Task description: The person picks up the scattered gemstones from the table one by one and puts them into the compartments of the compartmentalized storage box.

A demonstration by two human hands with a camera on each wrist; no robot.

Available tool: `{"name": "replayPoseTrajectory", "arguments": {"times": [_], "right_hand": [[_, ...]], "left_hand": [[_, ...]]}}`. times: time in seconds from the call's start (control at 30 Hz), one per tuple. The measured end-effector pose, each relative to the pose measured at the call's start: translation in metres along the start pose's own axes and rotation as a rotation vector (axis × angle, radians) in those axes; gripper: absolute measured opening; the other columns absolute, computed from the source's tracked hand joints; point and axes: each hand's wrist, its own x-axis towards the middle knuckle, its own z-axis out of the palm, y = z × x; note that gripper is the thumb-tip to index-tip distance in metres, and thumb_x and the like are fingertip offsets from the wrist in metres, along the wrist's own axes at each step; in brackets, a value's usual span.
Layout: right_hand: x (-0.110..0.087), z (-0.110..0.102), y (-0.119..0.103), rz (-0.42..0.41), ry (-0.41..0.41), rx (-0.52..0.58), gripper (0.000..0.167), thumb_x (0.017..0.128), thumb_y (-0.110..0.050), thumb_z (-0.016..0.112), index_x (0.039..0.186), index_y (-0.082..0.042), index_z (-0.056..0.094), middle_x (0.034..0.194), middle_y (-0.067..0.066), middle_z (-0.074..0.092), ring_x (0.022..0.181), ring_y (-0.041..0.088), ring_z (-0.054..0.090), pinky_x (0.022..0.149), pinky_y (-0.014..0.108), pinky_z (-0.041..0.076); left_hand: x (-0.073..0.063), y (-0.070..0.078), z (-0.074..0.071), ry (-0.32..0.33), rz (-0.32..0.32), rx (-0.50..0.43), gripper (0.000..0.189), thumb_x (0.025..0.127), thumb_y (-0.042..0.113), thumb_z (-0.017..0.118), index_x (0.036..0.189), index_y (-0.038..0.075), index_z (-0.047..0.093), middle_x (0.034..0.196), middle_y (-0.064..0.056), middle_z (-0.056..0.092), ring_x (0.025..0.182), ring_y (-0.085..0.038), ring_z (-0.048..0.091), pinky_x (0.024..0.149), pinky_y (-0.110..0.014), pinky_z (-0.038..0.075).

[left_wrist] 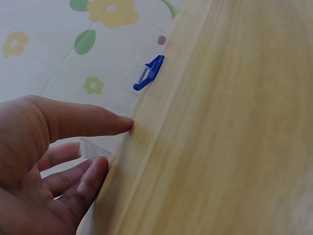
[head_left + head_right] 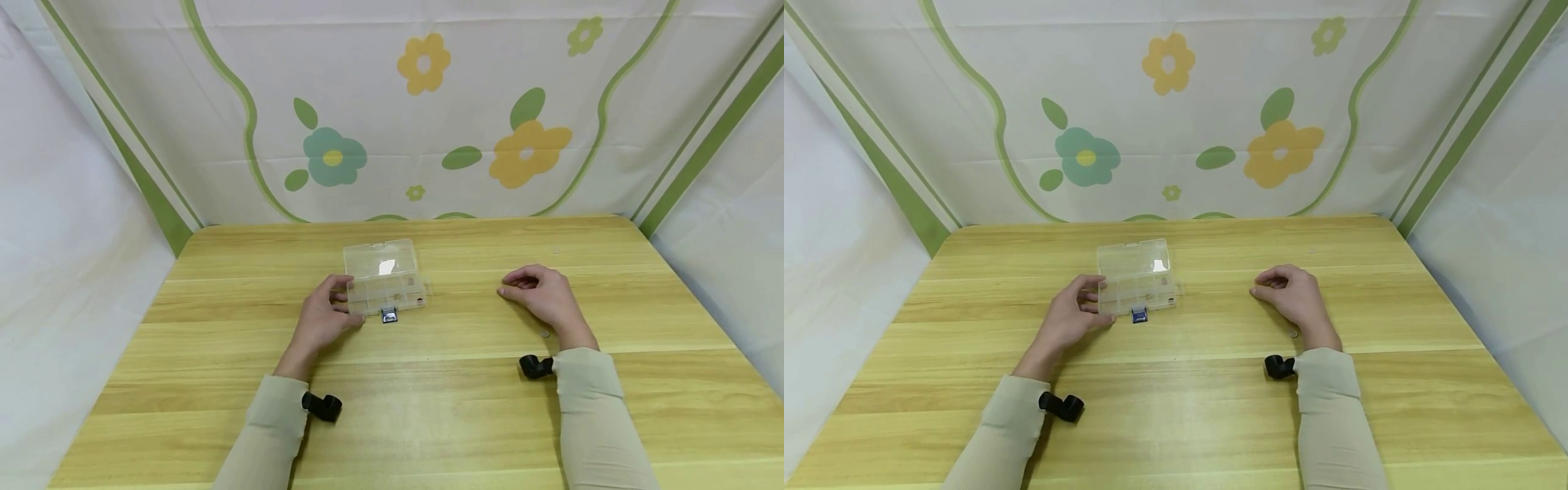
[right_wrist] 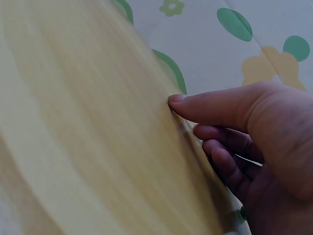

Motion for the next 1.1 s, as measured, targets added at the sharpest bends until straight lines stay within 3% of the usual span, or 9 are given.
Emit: {"name": "replayPoseTrajectory", "arguments": {"times": [0.27,0.57,1.1], "right_hand": [[0.0008,-0.0007,-0.0027,-0.025,0.008,-0.026,0.035,0.096,-0.039,0.083,0.118,-0.012,0.080,0.116,0.012,0.077,0.099,0.020,0.067,0.081,0.023,0.052],[0.0011,0.0008,-0.0020,-0.039,0.024,-0.057,0.030,0.097,-0.036,0.082,0.113,-0.011,0.081,0.118,0.013,0.076,0.099,0.022,0.068,0.086,0.032,0.053],[-0.0002,0.0044,-0.0003,-0.052,0.059,-0.060,0.027,0.096,-0.034,0.083,0.109,-0.010,0.082,0.114,0.011,0.072,0.092,0.022,0.063,0.075,0.024,0.051]], "left_hand": [[0.0003,0.0004,-0.0002,0.004,-0.002,-0.004,0.075,0.082,-0.003,0.088,0.150,0.008,0.057,0.142,-0.018,0.062,0.114,-0.034,0.066,0.100,-0.045,0.059],[0.0004,0.0003,-0.0005,0.002,0.000,0.001,0.075,0.083,-0.002,0.088,0.150,0.008,0.057,0.143,-0.018,0.062,0.115,-0.034,0.065,0.101,-0.046,0.058],[0.0006,0.0022,-0.0004,-0.012,-0.003,0.021,0.076,0.083,-0.003,0.087,0.151,0.008,0.055,0.139,-0.020,0.062,0.114,-0.034,0.066,0.099,-0.045,0.058]]}}
